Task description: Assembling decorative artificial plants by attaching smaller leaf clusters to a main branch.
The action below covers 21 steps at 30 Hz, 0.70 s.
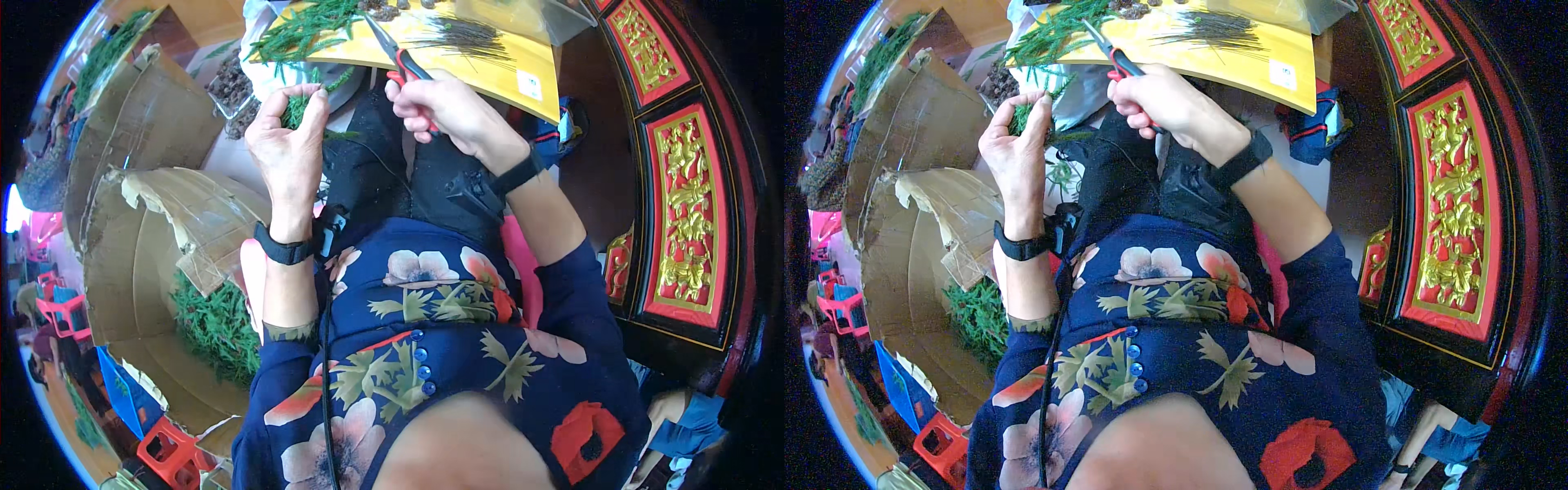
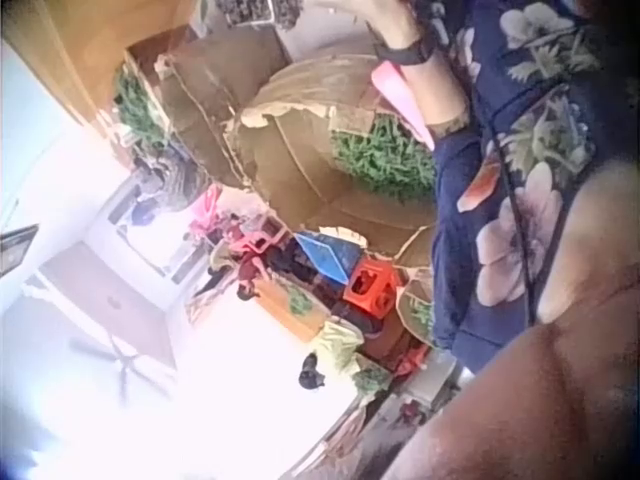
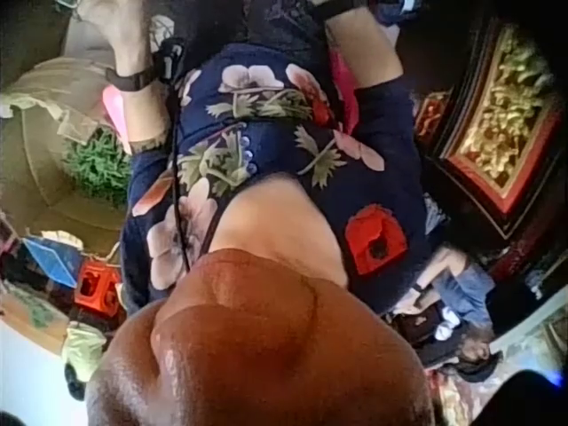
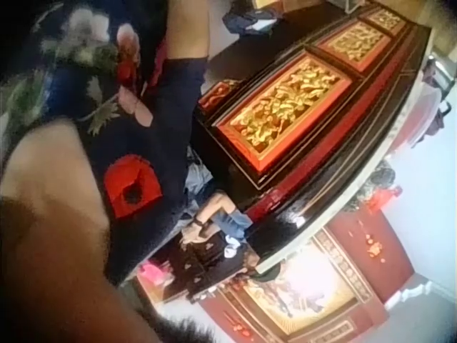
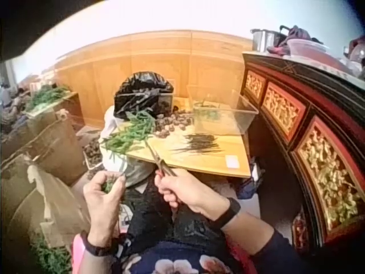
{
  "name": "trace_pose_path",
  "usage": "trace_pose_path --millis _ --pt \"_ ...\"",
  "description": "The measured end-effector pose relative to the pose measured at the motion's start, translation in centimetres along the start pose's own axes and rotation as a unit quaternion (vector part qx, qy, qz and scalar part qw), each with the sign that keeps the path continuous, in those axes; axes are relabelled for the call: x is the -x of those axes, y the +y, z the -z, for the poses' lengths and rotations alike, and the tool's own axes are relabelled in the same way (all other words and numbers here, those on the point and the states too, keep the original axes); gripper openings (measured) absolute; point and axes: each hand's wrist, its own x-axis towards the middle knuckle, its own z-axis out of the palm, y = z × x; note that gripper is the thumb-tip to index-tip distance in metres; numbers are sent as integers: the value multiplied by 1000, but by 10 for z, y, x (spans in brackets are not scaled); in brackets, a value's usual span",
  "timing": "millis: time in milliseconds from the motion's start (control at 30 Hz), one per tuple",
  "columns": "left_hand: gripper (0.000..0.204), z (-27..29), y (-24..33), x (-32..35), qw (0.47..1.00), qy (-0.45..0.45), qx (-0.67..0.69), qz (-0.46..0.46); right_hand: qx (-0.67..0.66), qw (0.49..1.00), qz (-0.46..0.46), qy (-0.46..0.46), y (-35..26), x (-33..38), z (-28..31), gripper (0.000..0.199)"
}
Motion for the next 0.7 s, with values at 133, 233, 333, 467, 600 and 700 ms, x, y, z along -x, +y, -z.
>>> trace_pose_path --millis 133,233,333,467,600,700 --pt "9 -2 1 0 997 -8 67 31 265 955 111 80 0 10 -9 14" --pt "9 -5 -2 1 998 -1 66 7 390 902 151 103 4 18 -13 16" --pt "9 -4 4 3 995 -6 93 29 407 896 151 96 6 21 -13 18" --pt "9 -7 3 2 990 -7 131 47 461 871 147 79 5 18 -14 21" --pt "9 -8 3 3 992 -12 122 43 481 853 164 119 4 19 -14 24" --pt "8 -7 6 5 993 -12 109 41 498 847 156 103 0 19 -16 25"
